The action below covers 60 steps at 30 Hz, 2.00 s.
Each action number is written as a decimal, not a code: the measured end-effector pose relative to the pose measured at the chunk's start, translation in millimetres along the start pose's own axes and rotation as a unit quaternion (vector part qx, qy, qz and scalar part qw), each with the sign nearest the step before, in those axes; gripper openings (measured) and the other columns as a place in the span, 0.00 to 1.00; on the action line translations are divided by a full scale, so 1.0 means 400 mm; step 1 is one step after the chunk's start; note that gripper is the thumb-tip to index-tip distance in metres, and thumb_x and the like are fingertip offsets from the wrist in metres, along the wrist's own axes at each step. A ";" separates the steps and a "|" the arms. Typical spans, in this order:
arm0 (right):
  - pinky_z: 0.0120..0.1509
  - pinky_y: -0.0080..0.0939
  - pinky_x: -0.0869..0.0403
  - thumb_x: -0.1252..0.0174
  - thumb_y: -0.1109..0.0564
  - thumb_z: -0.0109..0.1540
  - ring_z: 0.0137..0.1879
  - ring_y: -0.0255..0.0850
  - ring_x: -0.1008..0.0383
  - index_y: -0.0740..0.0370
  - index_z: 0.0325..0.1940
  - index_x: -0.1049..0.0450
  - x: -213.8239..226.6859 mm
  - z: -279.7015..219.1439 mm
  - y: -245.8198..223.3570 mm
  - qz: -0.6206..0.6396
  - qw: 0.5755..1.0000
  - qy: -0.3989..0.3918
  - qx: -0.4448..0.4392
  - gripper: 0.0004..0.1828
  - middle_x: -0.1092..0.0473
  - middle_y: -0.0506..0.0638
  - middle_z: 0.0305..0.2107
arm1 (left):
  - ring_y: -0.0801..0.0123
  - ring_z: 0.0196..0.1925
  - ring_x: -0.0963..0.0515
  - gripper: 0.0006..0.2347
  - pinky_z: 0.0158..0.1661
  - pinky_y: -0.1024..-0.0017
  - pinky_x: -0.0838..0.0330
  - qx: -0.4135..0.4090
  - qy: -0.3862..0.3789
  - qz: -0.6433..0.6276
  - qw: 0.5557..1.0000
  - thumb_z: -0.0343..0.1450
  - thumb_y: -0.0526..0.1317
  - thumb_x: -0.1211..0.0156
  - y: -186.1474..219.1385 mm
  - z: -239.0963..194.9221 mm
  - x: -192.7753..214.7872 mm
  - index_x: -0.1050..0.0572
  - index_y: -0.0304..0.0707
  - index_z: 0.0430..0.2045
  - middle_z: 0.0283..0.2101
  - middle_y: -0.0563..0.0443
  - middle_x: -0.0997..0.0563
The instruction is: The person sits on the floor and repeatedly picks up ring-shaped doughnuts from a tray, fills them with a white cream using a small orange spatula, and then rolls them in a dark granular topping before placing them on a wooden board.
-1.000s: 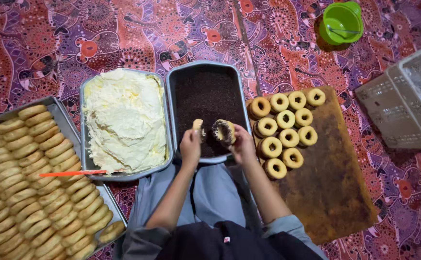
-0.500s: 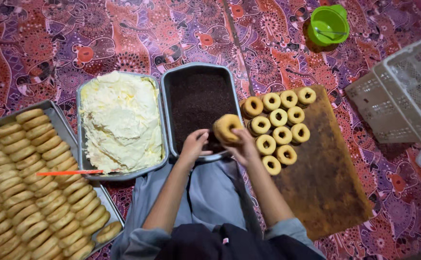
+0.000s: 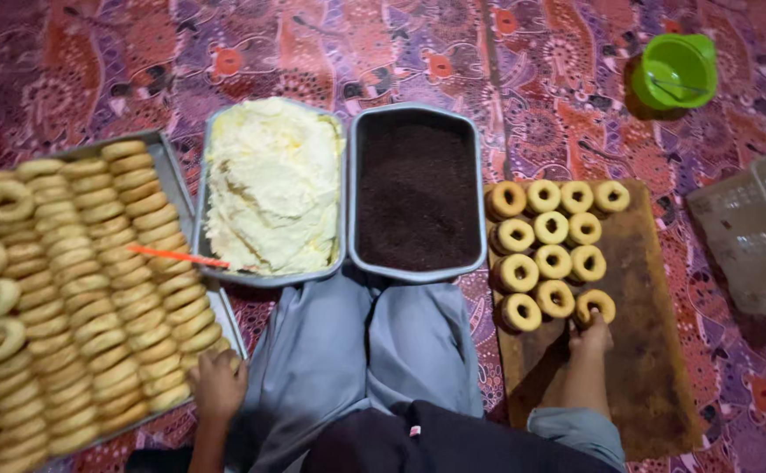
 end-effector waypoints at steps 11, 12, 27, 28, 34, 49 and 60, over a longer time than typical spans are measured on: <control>0.46 0.61 0.31 0.52 0.48 0.59 0.40 0.50 0.30 0.50 0.40 0.36 0.048 -0.224 0.188 -0.008 0.983 -0.090 -0.160 0.08 0.31 0.48 0.33 | 0.42 0.54 0.32 0.33 0.56 0.51 0.33 -0.141 -0.041 -0.188 0.971 0.53 0.30 0.32 -0.104 -0.003 0.037 0.32 0.36 0.56 0.49 0.34 0.34; 0.47 0.59 0.30 0.51 0.49 0.59 0.41 0.49 0.29 0.51 0.41 0.36 0.058 -0.253 0.235 0.003 0.981 -0.084 -0.176 0.09 0.31 0.48 0.35 | 0.39 0.53 0.33 0.36 0.55 0.50 0.34 -0.139 -0.031 -0.220 0.965 0.51 0.29 0.33 -0.106 0.001 0.048 0.34 0.34 0.58 0.50 0.30 0.36; 0.53 0.45 0.24 0.44 0.47 0.65 0.50 0.40 0.27 0.54 0.56 0.29 -0.050 -0.301 0.318 0.007 0.966 -0.214 -0.146 0.18 0.29 0.45 0.50 | 0.56 0.58 0.25 0.18 0.52 0.55 0.27 -0.120 -0.069 0.060 0.988 0.62 0.37 0.36 -0.061 0.033 0.103 0.26 0.45 0.47 0.49 0.51 0.23; 0.52 0.44 0.24 0.44 0.46 0.66 0.50 0.40 0.28 0.55 0.55 0.30 -0.044 -0.303 0.325 0.011 0.965 -0.216 -0.149 0.17 0.30 0.46 0.49 | 0.54 0.56 0.24 0.17 0.52 0.54 0.27 -0.096 -0.052 0.032 0.994 0.62 0.38 0.36 -0.060 0.036 0.107 0.26 0.44 0.45 0.48 0.49 0.22; 0.47 0.39 0.26 0.43 0.57 0.65 0.46 0.40 0.28 0.61 0.55 0.32 -0.045 -0.352 0.354 -0.002 0.977 -0.213 0.025 0.15 0.31 0.50 0.44 | 0.45 0.50 0.18 0.17 0.51 0.48 0.27 0.048 -0.131 -0.050 0.989 0.67 0.47 0.35 -0.078 0.063 0.053 0.26 0.39 0.46 0.46 0.37 0.17; 0.69 0.45 0.32 0.37 0.61 0.61 0.68 0.43 0.35 0.62 0.65 0.33 -0.275 -1.181 0.433 -0.259 0.394 -0.834 0.287 0.28 0.34 0.57 0.62 | 0.73 0.48 0.21 0.15 0.49 0.72 0.27 0.012 -0.337 -0.796 0.502 0.73 0.46 0.47 0.300 -0.076 0.085 0.28 0.40 0.51 0.46 0.52 0.21; 0.46 0.43 0.24 0.28 0.58 0.53 0.40 0.42 0.22 0.64 0.52 0.24 -0.490 -1.274 0.414 -0.284 0.424 -0.723 0.465 0.24 0.23 0.53 0.37 | 0.68 0.40 0.23 0.16 0.44 0.64 0.25 0.155 -0.158 -0.899 0.378 0.81 0.53 0.50 0.251 0.124 -0.031 0.25 0.40 0.47 0.36 0.53 0.25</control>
Point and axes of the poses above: each hand's wrist, its own z-axis towards the middle knuckle, its own x-axis out of the back of the hand, y = z × x, the point moved 6 cm from there along z, towards the middle knuckle
